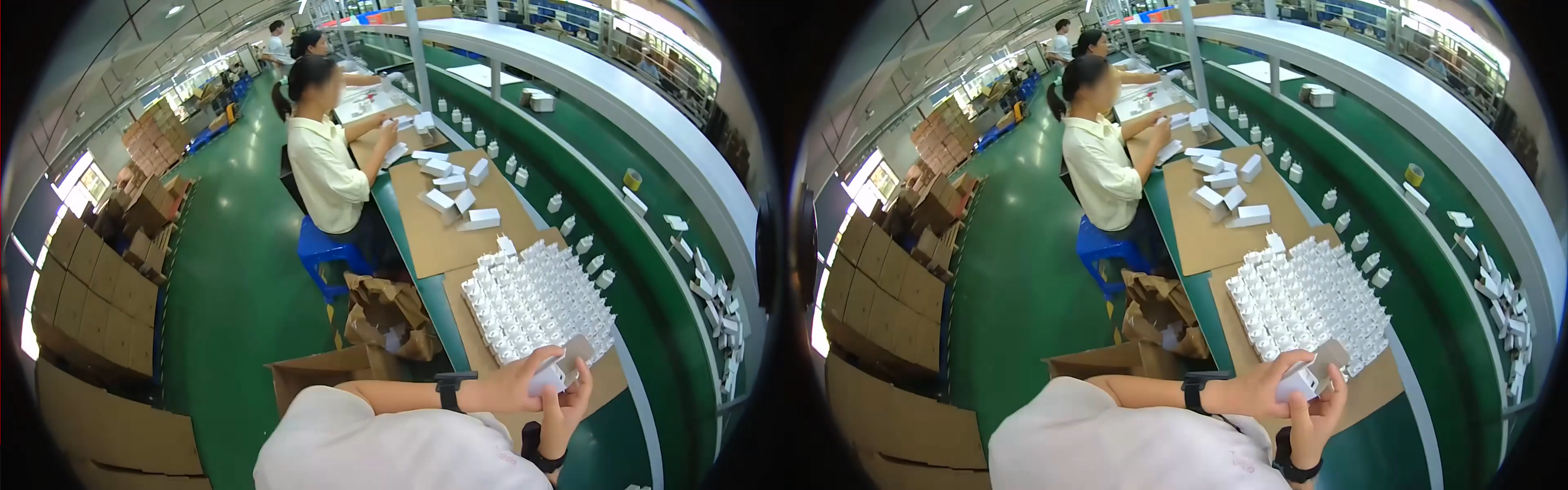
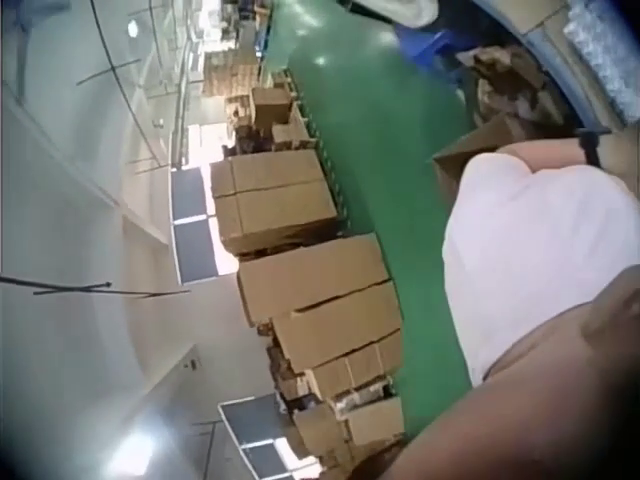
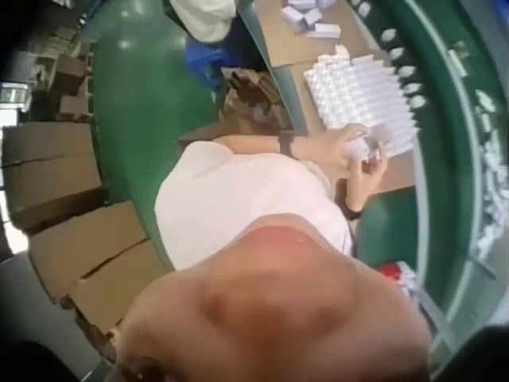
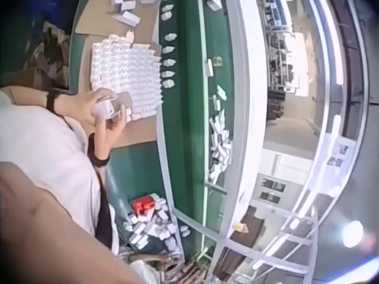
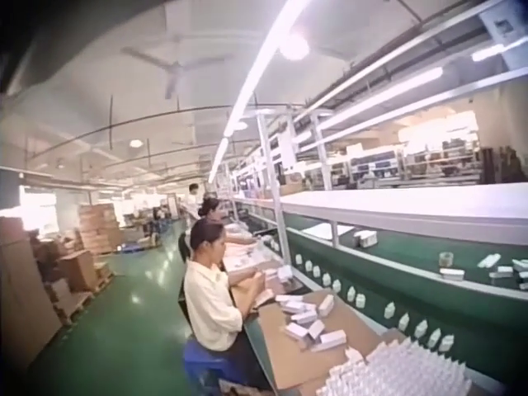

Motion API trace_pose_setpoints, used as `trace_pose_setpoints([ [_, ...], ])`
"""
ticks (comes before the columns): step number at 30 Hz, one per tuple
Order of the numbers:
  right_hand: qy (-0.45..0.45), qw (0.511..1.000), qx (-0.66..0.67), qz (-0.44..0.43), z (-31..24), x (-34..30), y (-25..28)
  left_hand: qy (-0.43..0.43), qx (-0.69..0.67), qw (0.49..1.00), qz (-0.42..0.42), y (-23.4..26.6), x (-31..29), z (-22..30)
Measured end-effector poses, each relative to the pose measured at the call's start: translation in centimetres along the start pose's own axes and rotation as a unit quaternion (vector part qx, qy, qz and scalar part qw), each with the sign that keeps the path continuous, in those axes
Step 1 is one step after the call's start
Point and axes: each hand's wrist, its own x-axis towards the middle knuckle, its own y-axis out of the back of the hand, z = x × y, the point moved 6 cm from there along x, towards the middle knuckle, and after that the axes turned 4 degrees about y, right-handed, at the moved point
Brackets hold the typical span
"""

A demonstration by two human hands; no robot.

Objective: The person packages power adapters by hand, picking up a box and an adapter, sliding the adapter into the box, and folding the flaps closed. The person then places the boxed adapter onto a conveyor belt and repeats the process.

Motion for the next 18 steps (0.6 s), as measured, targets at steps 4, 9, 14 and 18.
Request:
trace_pose_setpoints([
  [4, -0.01, 0.995, 0.023, 0.093, 1.0, -0.6, 1.1, 0.082, -0.02, 0.99, -0.11, -0.8, 0.2, -0.4],
  [9, -0.03, 0.997, -0.05, 0.059, 2.9, 0.8, 2.8, 0.172, -0.053, 0.967, -0.183, -2.1, 1.1, -2.7],
  [14, -0.02, 0.994, -0.059, 0.086, 3.3, 1.3, 2.8, 0.259, -0.108, 0.934, -0.223, -2.0, 1.7, -3.3],
  [18, 0.0, 0.989, -0.05, 0.141, 3.6, 1.4, 3.3, 0.213, 0.008, 0.957, -0.198, 4.4, 4.6, -2.3],
])
